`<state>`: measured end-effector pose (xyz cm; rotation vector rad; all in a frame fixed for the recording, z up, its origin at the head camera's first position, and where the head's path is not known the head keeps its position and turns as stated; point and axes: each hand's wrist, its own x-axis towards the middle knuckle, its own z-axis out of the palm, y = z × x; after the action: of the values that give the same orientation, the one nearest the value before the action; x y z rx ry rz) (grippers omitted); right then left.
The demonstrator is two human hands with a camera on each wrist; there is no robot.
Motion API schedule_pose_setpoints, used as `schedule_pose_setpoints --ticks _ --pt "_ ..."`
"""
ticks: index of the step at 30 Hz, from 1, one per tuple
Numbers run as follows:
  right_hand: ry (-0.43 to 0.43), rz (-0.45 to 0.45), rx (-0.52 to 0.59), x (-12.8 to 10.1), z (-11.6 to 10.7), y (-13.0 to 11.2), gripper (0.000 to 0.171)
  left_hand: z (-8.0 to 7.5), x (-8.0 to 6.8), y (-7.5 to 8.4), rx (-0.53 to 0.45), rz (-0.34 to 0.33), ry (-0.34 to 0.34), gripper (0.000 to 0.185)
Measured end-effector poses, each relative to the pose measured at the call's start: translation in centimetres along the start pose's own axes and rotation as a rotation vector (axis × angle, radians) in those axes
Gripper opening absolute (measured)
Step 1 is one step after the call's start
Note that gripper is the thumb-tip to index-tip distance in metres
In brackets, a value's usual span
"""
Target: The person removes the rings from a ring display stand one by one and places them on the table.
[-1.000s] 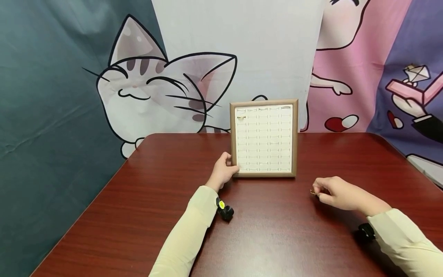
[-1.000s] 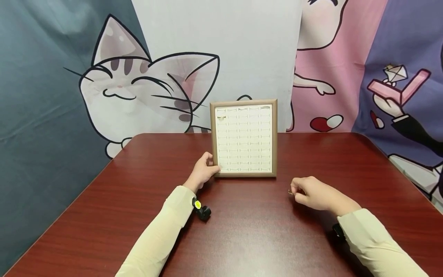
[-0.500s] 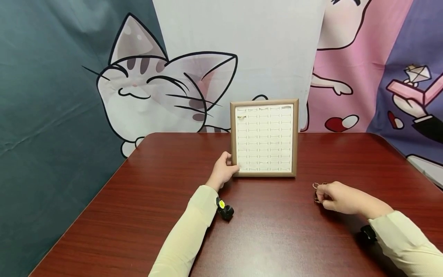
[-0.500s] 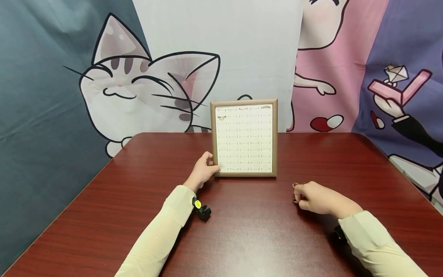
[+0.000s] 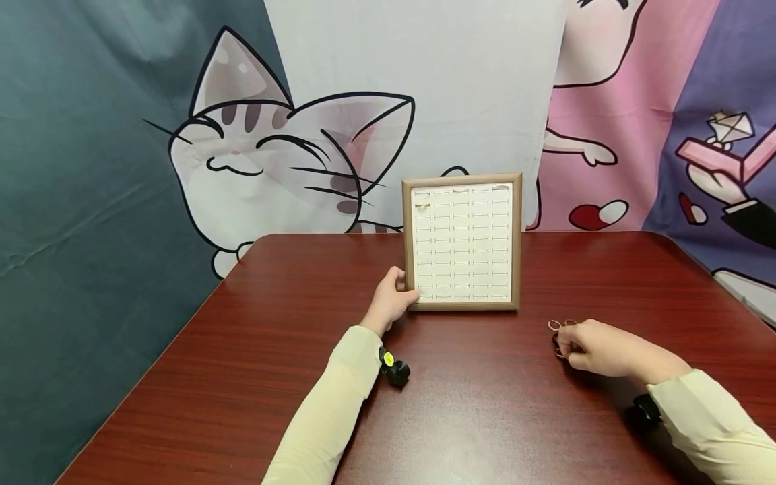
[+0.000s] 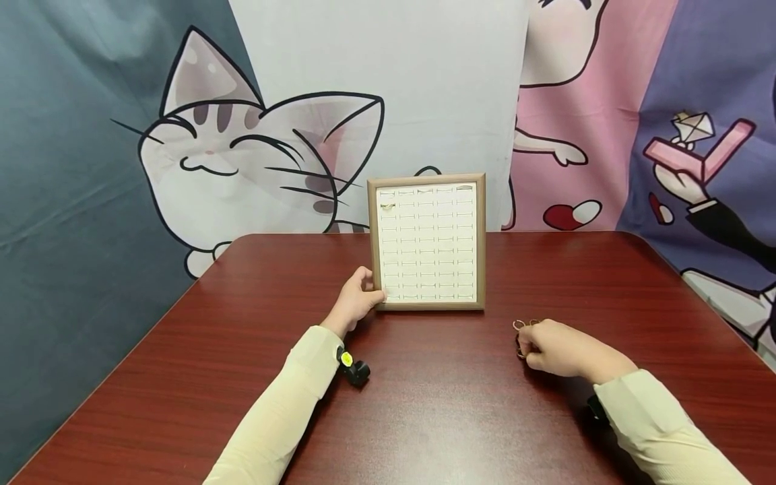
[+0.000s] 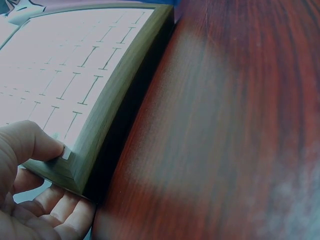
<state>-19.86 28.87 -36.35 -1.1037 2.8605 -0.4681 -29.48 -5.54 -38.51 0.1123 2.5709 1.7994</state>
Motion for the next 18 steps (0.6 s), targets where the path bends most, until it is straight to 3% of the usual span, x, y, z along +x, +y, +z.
schedule_pose_setpoints --ticks 9,18 --pt "-0.101 0.05 0.003 -0.06 0.01 -0.43 0.022 -0.01 -0.09 0.0 0.005 0.01 0.004 0.033" --pt "-0.13 0.08 0.047 -0.09 -0.18 -0.76 0.021 0.05 0.0 -0.12 0.004 0.007 0.005 0.033"
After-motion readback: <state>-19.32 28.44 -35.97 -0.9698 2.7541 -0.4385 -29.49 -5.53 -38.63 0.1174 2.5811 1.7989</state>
